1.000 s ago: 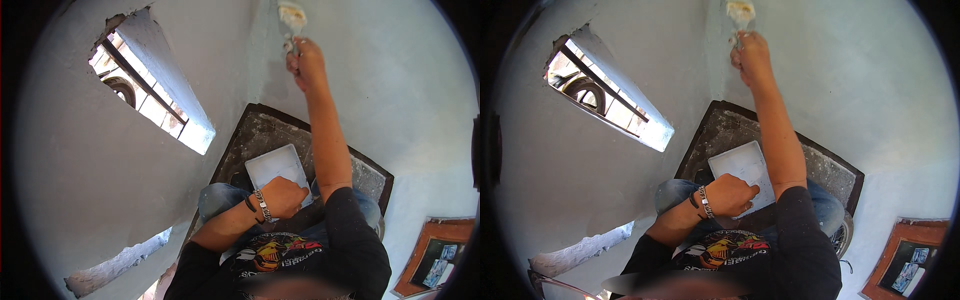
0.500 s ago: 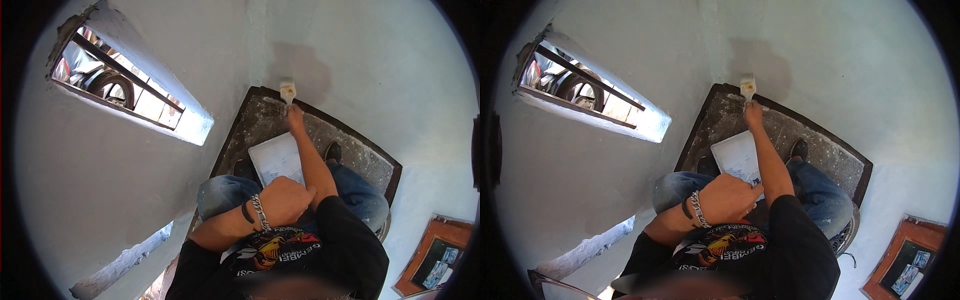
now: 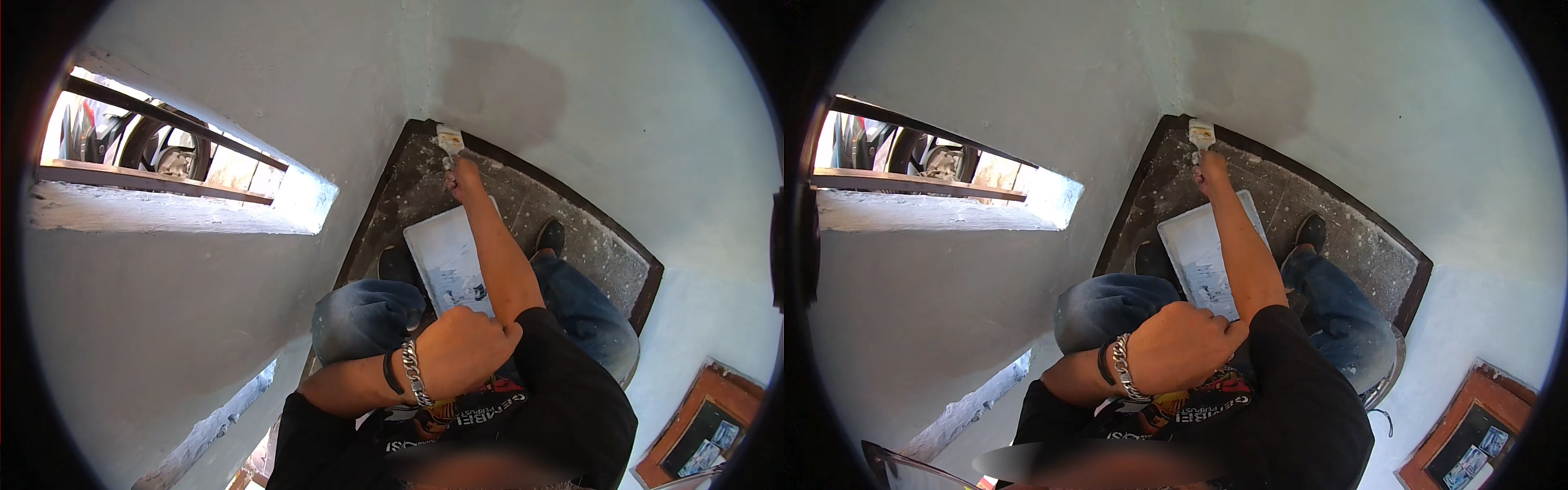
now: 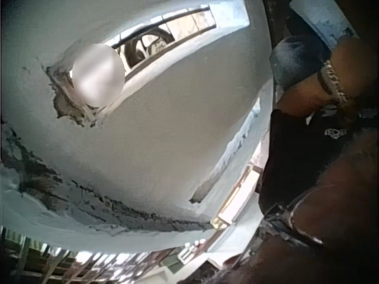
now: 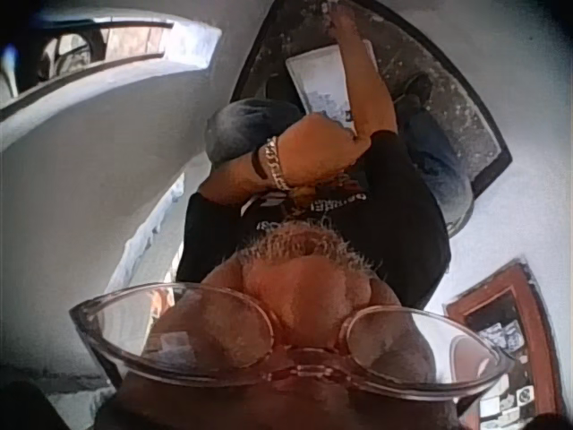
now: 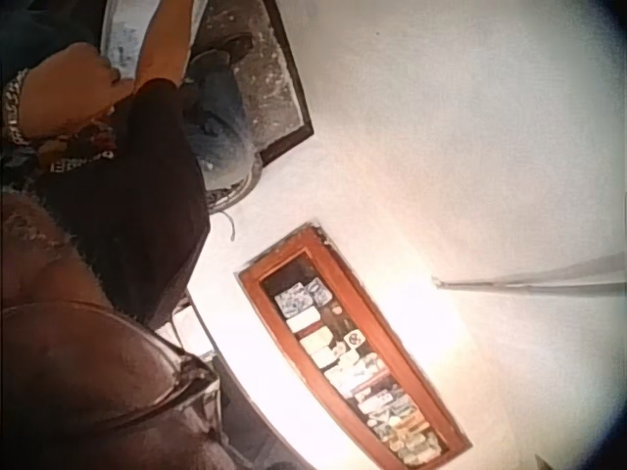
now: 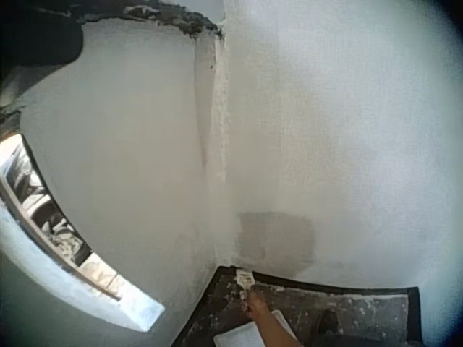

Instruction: Painting a white wall in a small indoor niche using a brush and a paint tray.

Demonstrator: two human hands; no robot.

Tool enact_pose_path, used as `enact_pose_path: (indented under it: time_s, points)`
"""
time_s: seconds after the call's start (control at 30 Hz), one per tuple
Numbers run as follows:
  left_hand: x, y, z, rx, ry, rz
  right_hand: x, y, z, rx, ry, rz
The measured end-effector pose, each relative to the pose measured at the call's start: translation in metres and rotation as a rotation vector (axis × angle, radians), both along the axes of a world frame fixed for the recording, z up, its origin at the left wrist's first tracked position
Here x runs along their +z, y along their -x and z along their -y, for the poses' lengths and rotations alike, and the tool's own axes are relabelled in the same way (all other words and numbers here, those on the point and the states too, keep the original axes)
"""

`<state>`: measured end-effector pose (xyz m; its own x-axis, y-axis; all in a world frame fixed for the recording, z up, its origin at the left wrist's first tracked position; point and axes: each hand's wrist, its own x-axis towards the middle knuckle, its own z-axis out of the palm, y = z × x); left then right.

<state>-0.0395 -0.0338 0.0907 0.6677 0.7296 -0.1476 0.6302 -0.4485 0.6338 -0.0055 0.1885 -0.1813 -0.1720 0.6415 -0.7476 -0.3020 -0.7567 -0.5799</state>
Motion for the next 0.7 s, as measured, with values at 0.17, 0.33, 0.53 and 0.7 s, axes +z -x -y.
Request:
enact_pose_path:
  time_s: [0.17, 0.33, 0.53, 0.7]
  points:
    - [0.003, -0.001, -0.004, 0.007, 0.011, 0.021, 0.009, 0.0, -0.029, -0.047, -0.027, 0.0]
    - [0.005, 0.001, -0.001, 0.011, -0.001, 0.043, 0.036, -0.003, -0.038, -0.127, -0.06, -0.1]
    - [0.006, 0.001, 0.006, 0.036, -0.023, 0.022, 0.024, -0.034, 0.048, 0.037, -0.286, -0.027]
    - [0.009, -0.013, 0.008, -0.014, -0.007, 0.075, -0.005, -0.098, 0.094, 0.236, -0.437, 0.279]
